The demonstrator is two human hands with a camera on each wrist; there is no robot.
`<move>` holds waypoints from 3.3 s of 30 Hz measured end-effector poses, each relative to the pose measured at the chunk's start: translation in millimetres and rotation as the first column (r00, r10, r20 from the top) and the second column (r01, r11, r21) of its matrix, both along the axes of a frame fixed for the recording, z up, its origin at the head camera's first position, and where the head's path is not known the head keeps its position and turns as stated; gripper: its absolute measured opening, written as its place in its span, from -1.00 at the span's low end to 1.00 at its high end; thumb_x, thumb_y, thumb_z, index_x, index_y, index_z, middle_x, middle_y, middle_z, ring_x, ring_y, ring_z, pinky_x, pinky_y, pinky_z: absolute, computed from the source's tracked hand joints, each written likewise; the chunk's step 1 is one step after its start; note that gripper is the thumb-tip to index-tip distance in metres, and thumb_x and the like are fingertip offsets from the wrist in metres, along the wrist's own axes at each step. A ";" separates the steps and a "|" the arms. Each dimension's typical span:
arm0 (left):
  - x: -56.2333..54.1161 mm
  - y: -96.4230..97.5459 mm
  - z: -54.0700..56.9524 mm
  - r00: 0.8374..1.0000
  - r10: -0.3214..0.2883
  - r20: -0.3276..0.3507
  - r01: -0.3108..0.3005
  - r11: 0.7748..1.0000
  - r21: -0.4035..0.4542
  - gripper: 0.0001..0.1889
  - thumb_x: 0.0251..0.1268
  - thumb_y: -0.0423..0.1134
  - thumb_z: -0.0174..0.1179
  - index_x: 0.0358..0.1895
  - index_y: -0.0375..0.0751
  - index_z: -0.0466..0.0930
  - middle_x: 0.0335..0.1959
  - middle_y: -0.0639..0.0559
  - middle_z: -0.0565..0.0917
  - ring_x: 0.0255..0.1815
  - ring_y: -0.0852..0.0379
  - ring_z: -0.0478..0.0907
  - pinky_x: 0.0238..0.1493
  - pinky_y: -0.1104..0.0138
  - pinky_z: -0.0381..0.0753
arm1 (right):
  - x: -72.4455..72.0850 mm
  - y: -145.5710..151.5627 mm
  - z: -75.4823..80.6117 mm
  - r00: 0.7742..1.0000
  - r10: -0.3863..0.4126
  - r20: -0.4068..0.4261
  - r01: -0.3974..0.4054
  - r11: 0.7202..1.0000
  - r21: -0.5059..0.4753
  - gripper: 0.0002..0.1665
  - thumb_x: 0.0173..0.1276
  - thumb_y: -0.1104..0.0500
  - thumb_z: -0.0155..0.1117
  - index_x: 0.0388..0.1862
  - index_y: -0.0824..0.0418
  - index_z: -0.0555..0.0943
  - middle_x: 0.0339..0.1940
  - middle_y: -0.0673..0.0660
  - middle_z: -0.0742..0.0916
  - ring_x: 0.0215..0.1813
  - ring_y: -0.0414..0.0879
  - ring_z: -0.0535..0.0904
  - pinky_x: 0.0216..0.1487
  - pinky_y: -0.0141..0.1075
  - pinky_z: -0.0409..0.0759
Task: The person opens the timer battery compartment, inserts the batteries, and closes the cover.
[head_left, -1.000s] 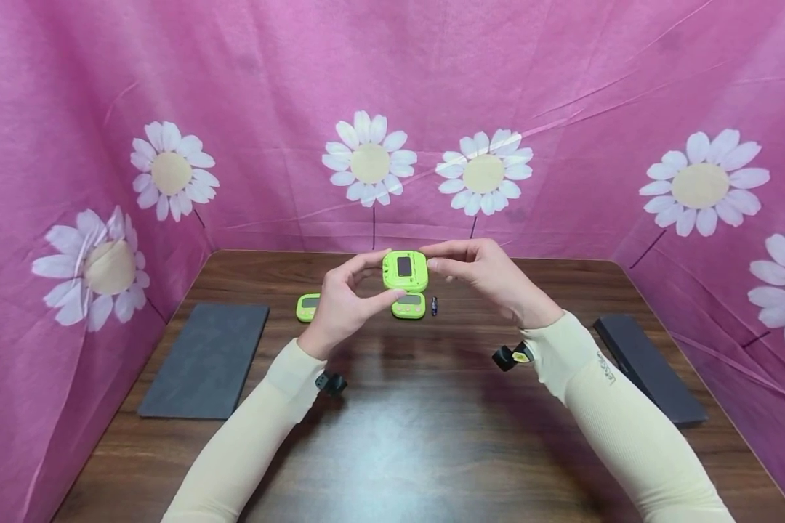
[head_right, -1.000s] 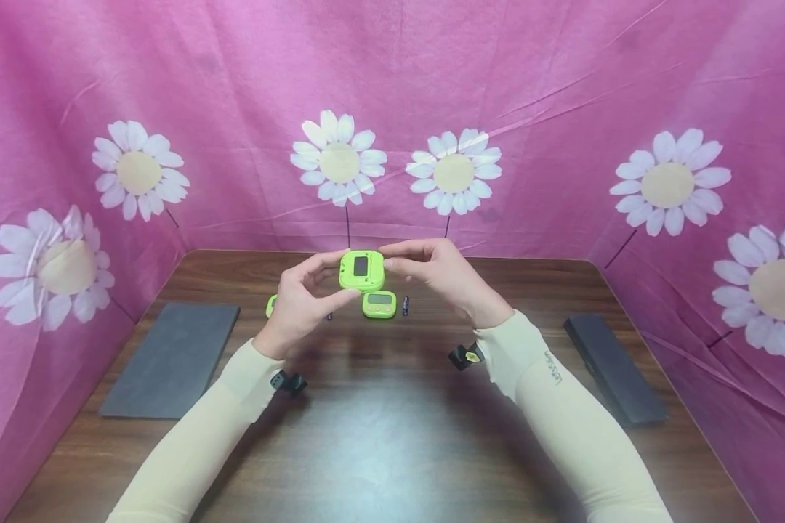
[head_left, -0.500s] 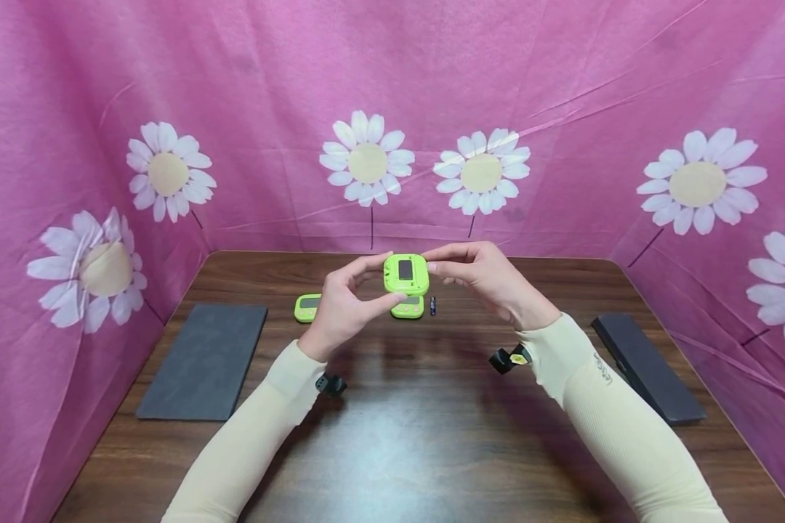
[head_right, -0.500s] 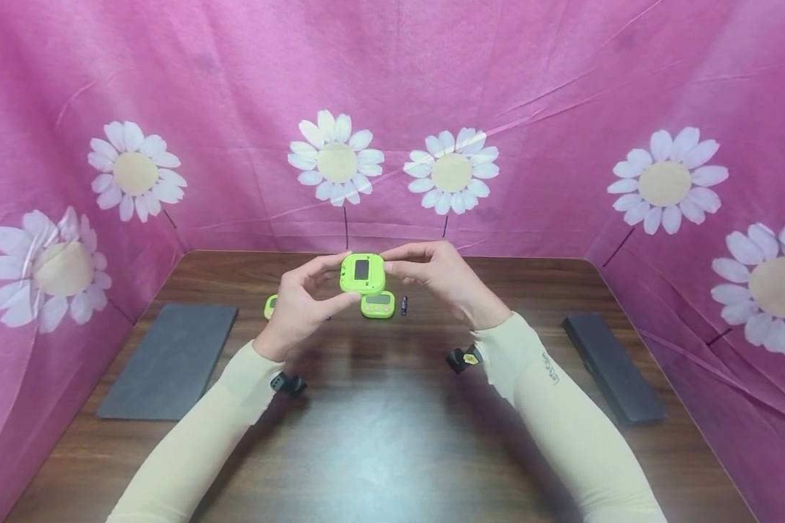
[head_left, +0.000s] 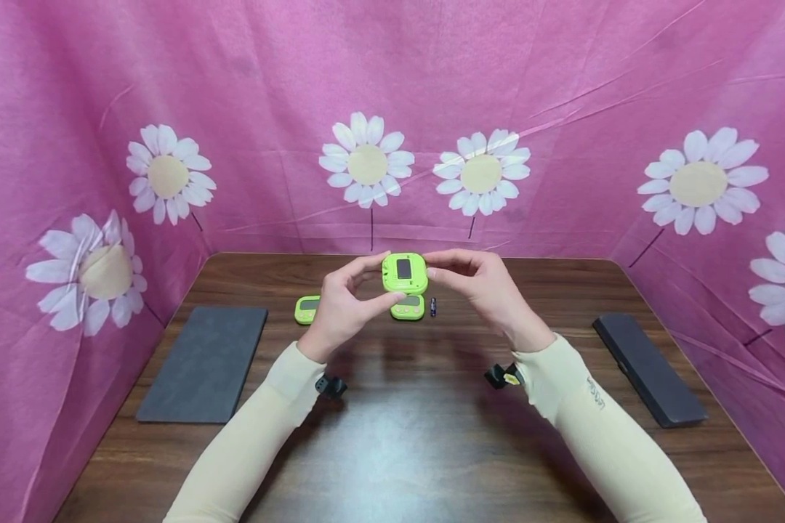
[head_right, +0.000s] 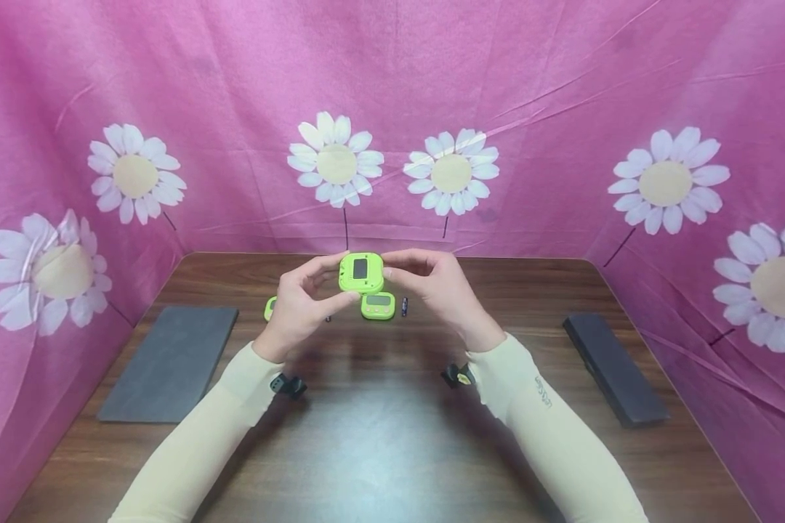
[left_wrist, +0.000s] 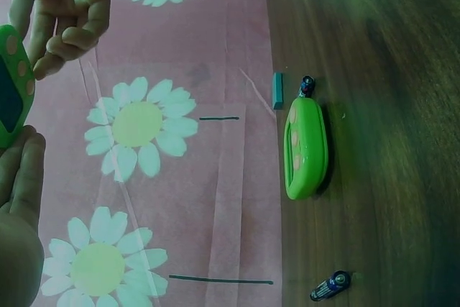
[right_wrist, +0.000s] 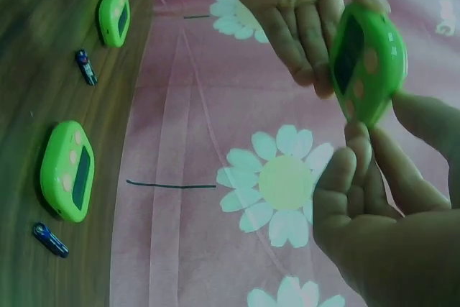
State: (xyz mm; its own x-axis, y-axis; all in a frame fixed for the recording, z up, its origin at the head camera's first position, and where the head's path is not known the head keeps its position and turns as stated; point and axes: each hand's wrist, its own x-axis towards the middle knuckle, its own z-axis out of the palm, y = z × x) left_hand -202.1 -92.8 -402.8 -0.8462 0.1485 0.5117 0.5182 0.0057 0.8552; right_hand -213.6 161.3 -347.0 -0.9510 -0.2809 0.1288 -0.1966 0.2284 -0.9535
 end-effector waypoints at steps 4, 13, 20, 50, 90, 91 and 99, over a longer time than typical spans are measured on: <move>-1.8 1.3 0.2 1.000 0.007 0.000 -0.007 1.000 -0.001 -0.31 0.18 -0.48 0.64 0.44 -0.35 0.67 0.27 -0.25 0.83 0.24 -0.37 0.78 0.50 0.05 0.70 | 15.4 -3.2 -9.6 0.995 -0.074 -0.072 0.072 0.997 -0.031 -0.59 0.51 0.16 0.59 0.29 0.16 0.84 -0.02 -0.17 0.92 0.03 -0.24 0.80 0.06 -0.44 0.75; -0.2 3.5 -4.1 0.998 0.052 0.026 -0.052 0.999 -0.004 -0.33 0.22 -0.41 0.66 0.43 -0.23 0.71 0.25 -0.17 0.85 0.19 0.02 0.83 0.52 -0.06 0.69 | 36.7 -22.3 -27.8 0.955 -0.158 -0.251 0.143 0.987 -0.079 -0.46 0.38 0.31 0.66 0.33 0.15 0.82 -0.03 0.07 0.84 0.04 -0.03 0.75 0.12 -0.47 0.76; 1.7 4.9 -4.3 0.998 0.060 0.033 -0.060 0.998 -0.008 -0.33 0.19 -0.43 0.68 0.41 -0.20 0.73 0.25 -0.15 0.85 0.21 0.09 0.83 0.53 0.09 0.69 | 40.8 -27.0 -28.9 0.880 -0.225 -0.417 0.275 0.959 0.062 -0.41 0.30 0.18 0.77 0.32 0.01 0.84 -0.04 0.08 0.86 0.05 0.02 0.76 0.15 -0.49 0.61; 0.7 2.3 -1.0 0.999 -0.019 0.043 0.022 0.998 -0.056 -0.27 0.24 -0.40 0.66 0.52 -0.09 0.67 0.27 -0.08 0.86 0.30 0.10 0.80 0.53 0.21 0.69 | 39.8 -21.2 -25.9 0.745 -0.109 -0.658 0.290 0.941 0.172 -0.30 0.36 0.24 0.72 0.46 0.11 0.70 0.06 0.10 0.94 0.04 -0.03 0.90 0.08 -0.14 0.81; 4.2 4.2 3.4 0.961 0.084 -0.262 -0.156 0.950 -0.269 -0.20 0.21 -0.33 0.70 0.56 -0.20 0.62 0.46 -0.09 0.76 0.46 -0.05 0.72 0.52 0.00 0.70 | 38.4 -12.5 -13.7 0.942 -0.117 -0.314 0.203 0.944 0.258 -0.39 0.60 0.10 0.51 0.58 0.05 0.65 -0.28 0.03 0.88 -0.27 -0.13 0.75 -0.22 -0.40 0.60; 4.1 3.7 3.6 0.960 0.082 -0.266 -0.155 0.951 -0.266 -0.20 0.21 -0.34 0.70 0.56 -0.19 0.62 0.45 -0.08 0.77 0.45 -0.05 0.73 0.52 -0.01 0.70 | 38.0 -12.3 -13.6 0.941 -0.115 -0.318 0.203 0.944 0.260 -0.37 0.58 0.11 0.54 0.57 0.07 0.65 -0.27 0.04 0.87 -0.26 -0.14 0.73 -0.21 -0.43 0.61; 2.4 -1.1 5.7 0.968 0.046 -0.246 -0.121 0.947 -0.298 -0.25 0.18 -0.32 0.72 0.49 -0.23 0.68 0.33 -0.11 0.83 0.38 -0.04 0.78 0.46 -0.03 0.74 | 33.2 -5.6 -15.4 0.892 -0.054 -0.449 0.199 0.938 0.283 -0.23 0.27 0.20 0.79 0.46 0.20 0.73 -0.16 0.06 0.84 -0.11 -0.12 0.74 -0.02 -0.43 0.74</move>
